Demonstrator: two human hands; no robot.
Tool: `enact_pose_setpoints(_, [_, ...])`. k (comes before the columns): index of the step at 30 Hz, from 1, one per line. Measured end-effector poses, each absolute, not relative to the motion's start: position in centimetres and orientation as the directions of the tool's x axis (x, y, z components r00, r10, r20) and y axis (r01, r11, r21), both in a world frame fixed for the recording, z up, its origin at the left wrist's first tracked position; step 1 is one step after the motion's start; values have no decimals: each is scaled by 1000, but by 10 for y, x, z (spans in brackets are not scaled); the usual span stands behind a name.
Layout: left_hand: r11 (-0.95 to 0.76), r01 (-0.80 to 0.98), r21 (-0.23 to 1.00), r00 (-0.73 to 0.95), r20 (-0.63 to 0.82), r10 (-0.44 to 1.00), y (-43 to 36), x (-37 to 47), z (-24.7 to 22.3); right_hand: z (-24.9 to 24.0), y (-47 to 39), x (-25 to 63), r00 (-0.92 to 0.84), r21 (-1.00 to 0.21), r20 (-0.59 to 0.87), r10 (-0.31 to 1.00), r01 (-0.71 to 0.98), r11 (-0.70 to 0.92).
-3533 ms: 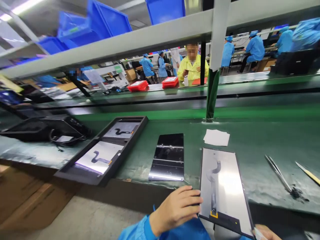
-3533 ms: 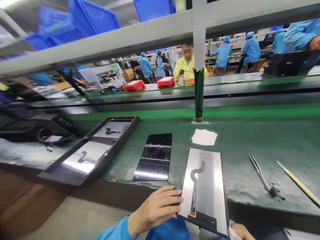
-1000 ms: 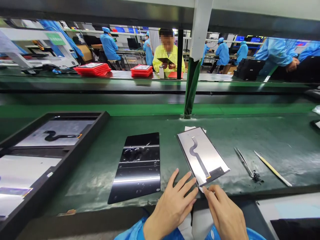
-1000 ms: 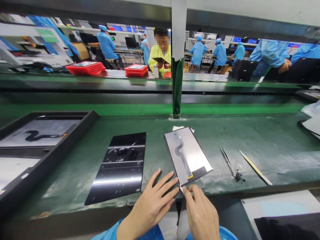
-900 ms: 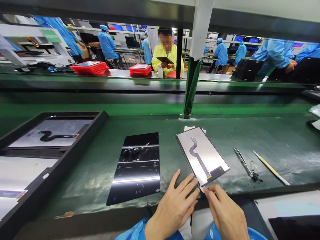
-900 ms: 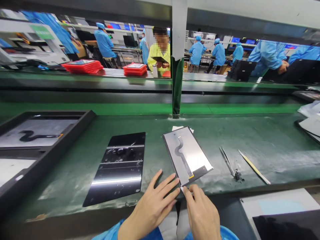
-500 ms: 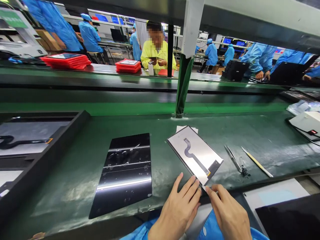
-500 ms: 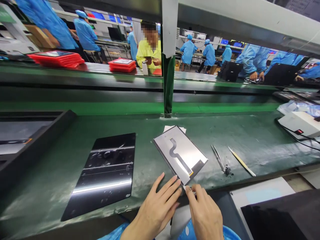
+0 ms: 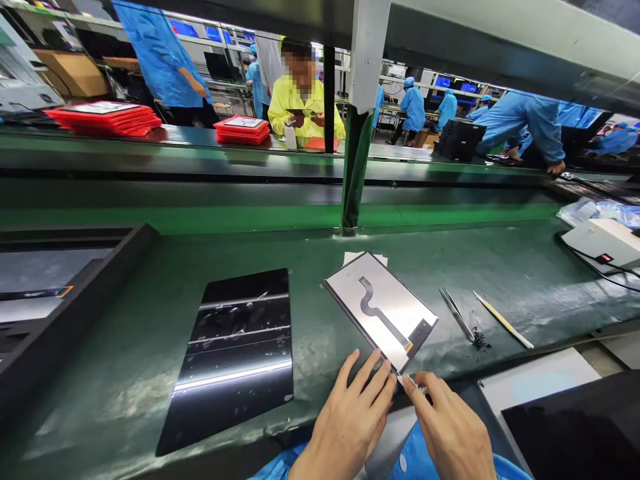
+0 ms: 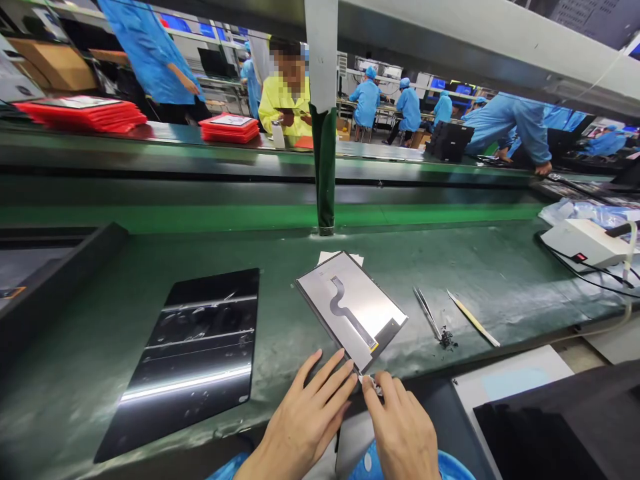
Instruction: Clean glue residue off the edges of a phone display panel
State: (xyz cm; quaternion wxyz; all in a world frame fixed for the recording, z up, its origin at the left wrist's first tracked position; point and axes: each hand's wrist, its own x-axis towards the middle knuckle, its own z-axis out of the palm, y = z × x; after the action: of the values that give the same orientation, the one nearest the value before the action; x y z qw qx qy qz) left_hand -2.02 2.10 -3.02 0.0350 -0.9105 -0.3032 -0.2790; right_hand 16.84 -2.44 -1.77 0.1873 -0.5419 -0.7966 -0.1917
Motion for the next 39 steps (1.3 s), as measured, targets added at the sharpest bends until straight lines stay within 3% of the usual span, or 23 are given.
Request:
enact_pose_setpoints(9, [-801, 593, 84, 633, 566, 528, 20, -17, -43, -11, -25, 171, -308, 50, 490, 816, 944, 327])
enact_pose_setpoints(18, [-809, 587, 28, 661, 560, 499, 22, -19, -42, -17, -24, 170, -348, 90, 471, 811, 933, 348])
enact_pose_setpoints(30, [-820, 570, 59, 641, 593, 488, 22, -14, -39, -13, -24, 163, -334, 111, 482, 810, 940, 321])
enact_pose_setpoints(39, [-867, 497, 43, 754, 473, 455, 27, -21, -36, -16, -26, 164, -321, 91, 469, 823, 944, 316])
